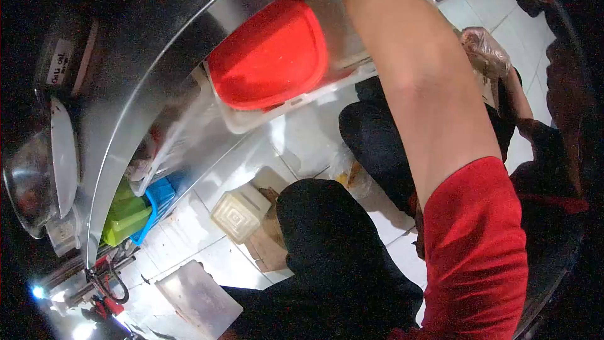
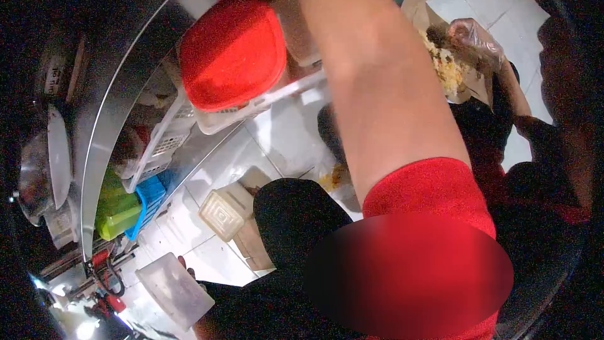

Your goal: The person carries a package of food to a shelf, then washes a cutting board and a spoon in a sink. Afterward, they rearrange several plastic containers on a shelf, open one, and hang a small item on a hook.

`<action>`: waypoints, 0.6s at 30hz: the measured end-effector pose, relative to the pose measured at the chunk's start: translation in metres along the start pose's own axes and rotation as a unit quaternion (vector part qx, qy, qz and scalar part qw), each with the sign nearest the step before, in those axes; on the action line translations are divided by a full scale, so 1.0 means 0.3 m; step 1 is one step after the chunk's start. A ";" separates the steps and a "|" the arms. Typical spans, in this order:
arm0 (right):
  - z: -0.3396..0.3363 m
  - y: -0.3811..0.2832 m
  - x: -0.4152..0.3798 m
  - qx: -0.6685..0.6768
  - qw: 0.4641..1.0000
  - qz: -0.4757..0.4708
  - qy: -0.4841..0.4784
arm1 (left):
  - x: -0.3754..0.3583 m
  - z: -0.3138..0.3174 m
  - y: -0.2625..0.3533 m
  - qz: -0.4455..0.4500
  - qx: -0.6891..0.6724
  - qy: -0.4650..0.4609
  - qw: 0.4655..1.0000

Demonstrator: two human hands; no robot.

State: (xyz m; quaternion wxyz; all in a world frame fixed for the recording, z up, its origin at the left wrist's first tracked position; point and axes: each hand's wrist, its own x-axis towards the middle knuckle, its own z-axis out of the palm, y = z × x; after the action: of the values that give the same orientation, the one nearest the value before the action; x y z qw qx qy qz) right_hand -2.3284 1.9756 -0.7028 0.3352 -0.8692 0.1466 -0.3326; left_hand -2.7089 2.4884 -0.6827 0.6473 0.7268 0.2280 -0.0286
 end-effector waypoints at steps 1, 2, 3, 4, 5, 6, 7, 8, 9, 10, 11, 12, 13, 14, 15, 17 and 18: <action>0.009 0.005 0.004 0.014 1.000 0.005 -0.003 | -0.005 -0.001 0.005 -0.002 -0.002 0.003 1.000; 0.015 0.013 0.008 0.026 1.000 0.011 -0.005 | -0.005 -0.002 0.012 -0.005 -0.002 0.004 1.000; 0.016 0.019 0.021 0.039 0.999 0.014 -0.004 | 0.000 0.003 0.014 -0.004 -0.006 0.005 1.000; 0.017 0.026 0.029 0.053 0.998 0.018 -0.003 | 0.003 0.004 0.019 -0.004 -0.008 0.006 1.000; 0.022 0.028 0.038 0.067 0.998 0.022 -0.003 | 0.007 0.003 0.021 -0.003 -0.011 0.007 1.000; 0.019 0.037 0.042 0.078 0.997 0.026 -0.002 | 0.007 0.006 0.025 -0.004 -0.014 0.007 1.000; 0.014 0.046 0.044 0.090 0.995 0.031 -0.001 | 0.007 0.007 0.030 -0.005 -0.016 0.006 1.000; 0.009 0.051 0.046 0.102 0.994 0.035 0.000 | 0.006 0.007 0.031 -0.005 -0.018 0.006 1.000; 0.002 0.057 0.043 0.112 0.993 0.040 -0.001 | 0.000 0.004 0.033 -0.008 -0.021 0.005 1.000; -0.009 0.063 0.042 0.121 0.992 0.045 -0.002 | -0.007 0.003 0.033 -0.012 -0.025 0.004 1.000; -0.021 0.066 0.053 0.130 0.990 0.047 0.000 | -0.005 0.008 0.030 -0.013 -0.031 0.002 0.999; -0.034 0.072 0.057 0.138 0.989 0.050 -0.001 | -0.009 0.011 0.027 -0.016 -0.036 0.000 0.999; -0.051 0.082 0.057 0.144 0.988 0.053 0.000 | -0.011 0.015 0.021 -0.020 -0.042 -0.003 0.999; -0.067 0.095 0.056 0.149 0.987 0.057 -0.001 | -0.014 0.019 0.011 -0.026 -0.047 -0.007 0.999; -0.082 0.114 0.046 0.152 0.986 0.064 -0.004 | -0.019 0.021 -0.001 -0.036 -0.051 -0.011 0.998; -0.107 0.160 0.002 0.157 0.984 0.084 -0.012 | -0.041 0.014 -0.021 -0.060 -0.055 -0.018 0.997; -0.118 0.183 -0.022 0.162 0.982 0.094 -0.014 | -0.048 0.009 -0.027 -0.069 -0.054 -0.021 0.996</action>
State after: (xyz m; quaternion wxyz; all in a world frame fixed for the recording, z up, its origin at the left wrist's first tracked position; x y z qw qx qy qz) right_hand -2.3590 1.9213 -0.7236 0.5034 -0.7901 0.1676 -0.3070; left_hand -2.7242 2.4822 -0.6856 0.6868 0.6723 0.2655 -0.0759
